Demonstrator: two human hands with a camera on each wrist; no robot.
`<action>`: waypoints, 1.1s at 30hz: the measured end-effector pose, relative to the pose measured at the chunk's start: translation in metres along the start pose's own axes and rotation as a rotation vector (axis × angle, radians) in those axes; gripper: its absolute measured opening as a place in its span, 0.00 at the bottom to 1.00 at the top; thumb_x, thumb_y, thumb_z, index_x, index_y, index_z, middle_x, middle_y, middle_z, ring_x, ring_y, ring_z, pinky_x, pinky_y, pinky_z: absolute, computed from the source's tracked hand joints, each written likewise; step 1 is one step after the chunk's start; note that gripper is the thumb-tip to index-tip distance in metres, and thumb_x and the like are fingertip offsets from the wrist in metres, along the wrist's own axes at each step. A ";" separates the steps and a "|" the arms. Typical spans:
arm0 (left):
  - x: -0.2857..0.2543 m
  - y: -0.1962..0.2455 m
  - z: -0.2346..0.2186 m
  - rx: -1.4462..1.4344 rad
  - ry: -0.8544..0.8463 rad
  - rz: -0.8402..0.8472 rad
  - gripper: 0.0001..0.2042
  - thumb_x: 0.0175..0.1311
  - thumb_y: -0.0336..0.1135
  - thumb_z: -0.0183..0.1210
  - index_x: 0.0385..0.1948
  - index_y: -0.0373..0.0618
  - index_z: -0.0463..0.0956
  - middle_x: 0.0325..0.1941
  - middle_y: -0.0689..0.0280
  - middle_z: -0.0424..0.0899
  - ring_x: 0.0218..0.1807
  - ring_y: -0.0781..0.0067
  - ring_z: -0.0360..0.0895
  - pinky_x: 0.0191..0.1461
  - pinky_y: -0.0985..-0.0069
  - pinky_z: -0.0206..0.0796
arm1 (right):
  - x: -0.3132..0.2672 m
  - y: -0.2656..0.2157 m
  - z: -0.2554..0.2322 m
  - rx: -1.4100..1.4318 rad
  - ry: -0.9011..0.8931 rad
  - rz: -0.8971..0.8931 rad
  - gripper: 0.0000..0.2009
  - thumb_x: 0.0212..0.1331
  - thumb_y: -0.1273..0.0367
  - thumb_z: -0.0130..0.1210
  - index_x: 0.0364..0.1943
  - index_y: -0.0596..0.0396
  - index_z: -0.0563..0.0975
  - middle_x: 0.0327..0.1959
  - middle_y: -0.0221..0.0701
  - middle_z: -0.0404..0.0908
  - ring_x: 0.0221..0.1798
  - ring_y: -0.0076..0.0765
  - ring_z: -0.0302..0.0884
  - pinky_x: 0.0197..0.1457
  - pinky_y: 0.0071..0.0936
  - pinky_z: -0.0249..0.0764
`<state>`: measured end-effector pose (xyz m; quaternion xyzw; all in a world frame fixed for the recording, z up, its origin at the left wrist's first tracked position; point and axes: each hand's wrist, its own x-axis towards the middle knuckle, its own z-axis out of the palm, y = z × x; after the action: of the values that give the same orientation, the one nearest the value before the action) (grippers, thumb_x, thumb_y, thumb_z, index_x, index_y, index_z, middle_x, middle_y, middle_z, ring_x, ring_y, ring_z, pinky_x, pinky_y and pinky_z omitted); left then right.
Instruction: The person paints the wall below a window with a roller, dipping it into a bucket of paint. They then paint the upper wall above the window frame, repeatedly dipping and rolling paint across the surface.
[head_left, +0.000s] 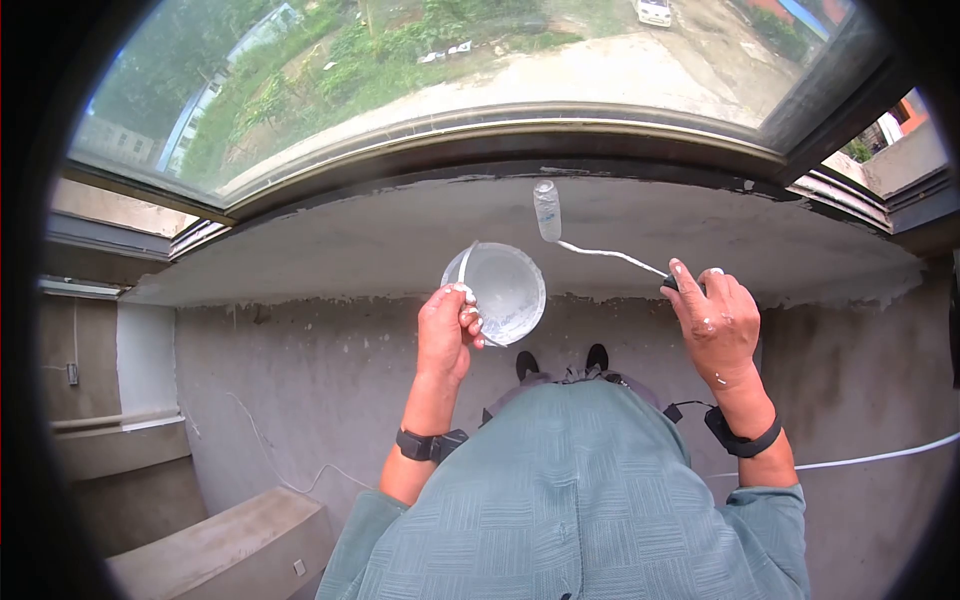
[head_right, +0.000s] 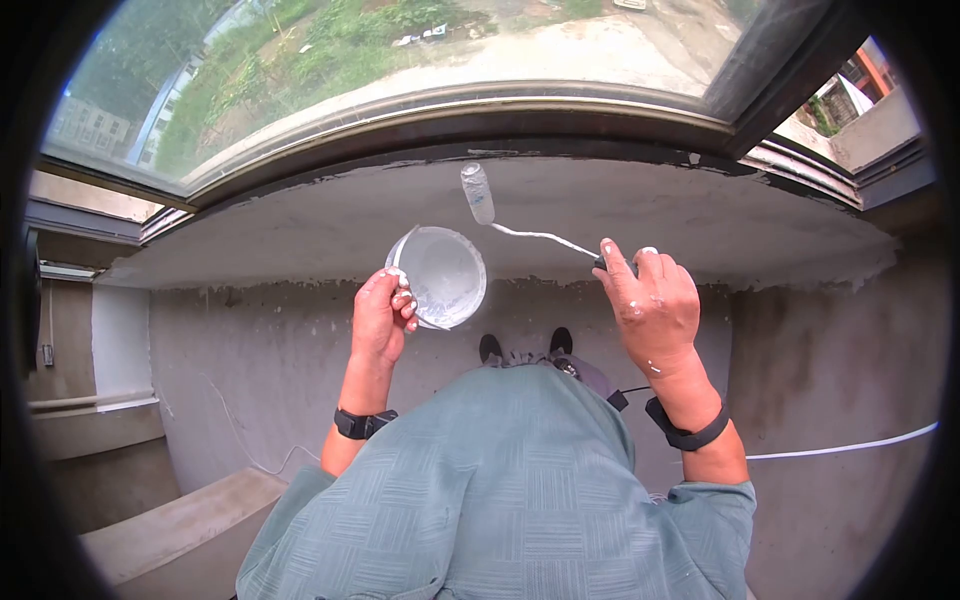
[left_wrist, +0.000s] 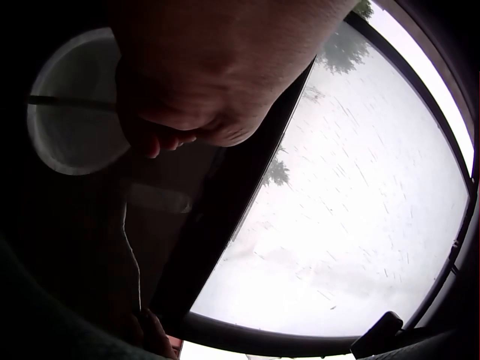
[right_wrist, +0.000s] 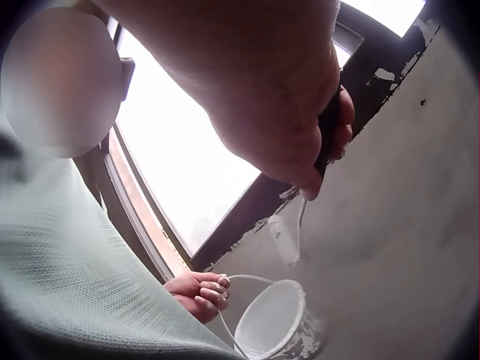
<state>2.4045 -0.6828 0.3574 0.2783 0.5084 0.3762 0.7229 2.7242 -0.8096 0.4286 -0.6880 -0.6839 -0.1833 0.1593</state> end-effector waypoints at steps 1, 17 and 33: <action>0.000 -0.001 0.000 -0.001 -0.001 -0.003 0.09 0.75 0.35 0.50 0.31 0.48 0.72 0.18 0.77 0.64 0.20 0.82 0.68 0.17 0.78 0.63 | -0.001 0.004 0.001 -0.017 -0.001 0.013 0.23 0.47 0.66 0.73 0.52 0.46 0.84 0.29 0.30 0.74 0.31 0.35 0.74 0.32 0.33 0.71; 0.002 -0.010 -0.007 0.008 0.032 -0.049 0.08 0.73 0.35 0.51 0.30 0.49 0.71 0.17 0.76 0.64 0.20 0.81 0.68 0.18 0.78 0.62 | -0.031 0.042 -0.020 -0.159 -0.042 0.148 0.21 0.48 0.64 0.73 0.50 0.44 0.86 0.26 0.27 0.70 0.28 0.34 0.72 0.31 0.33 0.69; -0.002 -0.013 -0.020 -0.027 0.055 -0.075 0.07 0.72 0.34 0.52 0.31 0.46 0.72 0.17 0.75 0.65 0.19 0.80 0.69 0.18 0.77 0.62 | 0.038 -0.022 -0.005 0.016 -0.152 -0.032 0.18 0.54 0.60 0.69 0.49 0.46 0.84 0.26 0.29 0.74 0.28 0.35 0.76 0.32 0.32 0.73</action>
<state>2.3887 -0.6914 0.3419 0.2389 0.5329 0.3631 0.7260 2.7021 -0.7778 0.4504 -0.6876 -0.7064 -0.1276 0.1093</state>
